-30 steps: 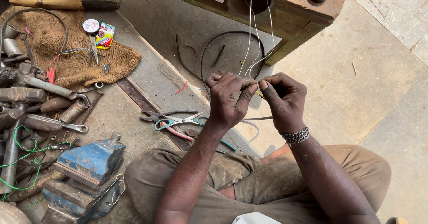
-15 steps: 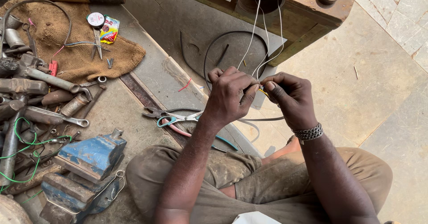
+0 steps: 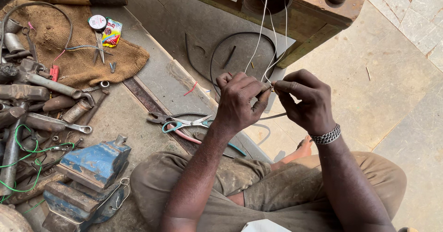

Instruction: The person strips wire insulation, twists exposed conductors, and secures connections with electrical tape. They use pliers and scissors to cut and crimp the wires, then wrap the joints with black and yellow tape.

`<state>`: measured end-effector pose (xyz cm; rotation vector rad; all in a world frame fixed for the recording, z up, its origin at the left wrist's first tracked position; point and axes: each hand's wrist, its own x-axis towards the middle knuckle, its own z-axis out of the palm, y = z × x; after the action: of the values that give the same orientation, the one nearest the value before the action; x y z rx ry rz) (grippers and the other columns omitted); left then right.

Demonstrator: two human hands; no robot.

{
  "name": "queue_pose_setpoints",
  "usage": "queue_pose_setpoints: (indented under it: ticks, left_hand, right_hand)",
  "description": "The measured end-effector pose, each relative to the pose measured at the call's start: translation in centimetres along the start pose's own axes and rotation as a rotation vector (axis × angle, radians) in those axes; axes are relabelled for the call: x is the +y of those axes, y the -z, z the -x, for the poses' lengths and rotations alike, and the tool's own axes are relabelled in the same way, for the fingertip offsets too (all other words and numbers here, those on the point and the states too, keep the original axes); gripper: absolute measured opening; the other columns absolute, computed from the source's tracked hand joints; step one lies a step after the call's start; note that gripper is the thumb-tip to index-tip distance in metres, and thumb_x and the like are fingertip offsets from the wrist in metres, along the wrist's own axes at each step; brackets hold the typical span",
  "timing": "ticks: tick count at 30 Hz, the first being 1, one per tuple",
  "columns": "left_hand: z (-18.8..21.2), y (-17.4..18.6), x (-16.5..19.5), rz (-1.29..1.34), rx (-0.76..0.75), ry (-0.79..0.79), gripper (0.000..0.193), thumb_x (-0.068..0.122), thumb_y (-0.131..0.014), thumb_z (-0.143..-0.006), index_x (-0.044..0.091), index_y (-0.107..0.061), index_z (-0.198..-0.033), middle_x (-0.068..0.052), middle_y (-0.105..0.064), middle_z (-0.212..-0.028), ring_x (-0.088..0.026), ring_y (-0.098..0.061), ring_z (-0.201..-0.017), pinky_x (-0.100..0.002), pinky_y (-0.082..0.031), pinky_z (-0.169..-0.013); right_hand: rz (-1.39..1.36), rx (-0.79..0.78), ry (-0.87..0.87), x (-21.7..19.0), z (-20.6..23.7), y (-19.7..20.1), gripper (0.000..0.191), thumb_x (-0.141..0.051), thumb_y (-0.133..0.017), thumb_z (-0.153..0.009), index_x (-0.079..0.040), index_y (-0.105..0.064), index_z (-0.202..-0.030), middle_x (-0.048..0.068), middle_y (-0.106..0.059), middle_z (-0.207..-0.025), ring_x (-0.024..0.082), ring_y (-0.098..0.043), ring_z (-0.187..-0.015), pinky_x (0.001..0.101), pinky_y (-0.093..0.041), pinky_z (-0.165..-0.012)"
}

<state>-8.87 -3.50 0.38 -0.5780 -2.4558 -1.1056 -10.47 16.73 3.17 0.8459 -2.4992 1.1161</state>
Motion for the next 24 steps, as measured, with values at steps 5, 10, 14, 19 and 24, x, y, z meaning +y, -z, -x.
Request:
queue_pose_setpoints:
  ticks: [5, 10, 14, 19, 24]
  left_hand:
    - [-0.1, -0.1, 0.2, 0.001, 0.046, -0.045, 0.008, 0.020, -0.073, -0.096, 0.014, -0.073, -0.091, 0.003, -0.066, -0.081, -0.015, -0.059, -0.081, -0.044, -0.029, -0.089]
    - [0.1, 0.2, 0.2, -0.024, 0.073, -0.084, 0.010, 0.023, -0.073, -0.097, 0.014, -0.074, -0.094, 0.004, -0.065, -0.082, -0.014, -0.059, -0.082, -0.044, -0.029, -0.089]
    - [0.0, 0.4, 0.0, -0.079, 0.028, -0.137, 0.013, 0.023, -0.073, -0.098, 0.015, -0.072, -0.089, 0.003, -0.065, -0.081, -0.015, -0.058, -0.082, -0.045, -0.029, -0.090]
    - [-0.1, 0.6, -0.1, -0.016, -0.063, -0.072, 0.013, 0.025, -0.073, -0.095, 0.014, -0.073, -0.088, 0.003, -0.062, -0.077, -0.015, -0.055, -0.079, -0.044, -0.029, -0.089]
    - [0.4, 0.7, 0.3, -0.155, 0.024, -0.203, 0.007, 0.022, -0.075, -0.097, 0.016, -0.074, -0.100, 0.007, -0.067, -0.090, -0.013, -0.058, -0.094, -0.044, -0.029, -0.093]
  right_hand:
    - [0.067, -0.049, 0.036, 0.1, -0.3, 0.4, 0.026, 0.001, -0.079, -0.089, -0.012, -0.079, -0.112, 0.005, -0.069, -0.096, 0.015, -0.069, -0.079, 0.0265, -0.057, -0.065]
    - [-0.135, -0.116, -0.151, 0.4, -0.2, 0.9, 0.021, -0.003, -0.082, -0.088, -0.013, -0.077, -0.107, 0.002, -0.071, -0.095, 0.010, -0.066, -0.068, 0.0255, -0.052, -0.056]
    - [-0.101, -0.071, 0.061, 1.1, -0.2, 0.5, 0.019, -0.004, -0.080, -0.092, -0.013, -0.078, -0.109, 0.003, -0.071, -0.097, 0.011, -0.067, -0.077, 0.0238, -0.055, -0.063]
    - [-0.099, -0.083, 0.135, 1.9, 0.1, 0.6, 0.014, -0.008, -0.078, -0.092, -0.011, -0.077, -0.106, 0.004, -0.071, -0.095, 0.011, -0.070, -0.080, 0.0266, -0.057, -0.065]
    - [-0.695, -0.445, -0.538, 3.1, 0.9, 1.1, 0.017, -0.019, -0.071, -0.098, -0.003, -0.075, -0.101, 0.003, -0.073, -0.087, 0.008, -0.066, -0.083, 0.0262, -0.058, -0.074]
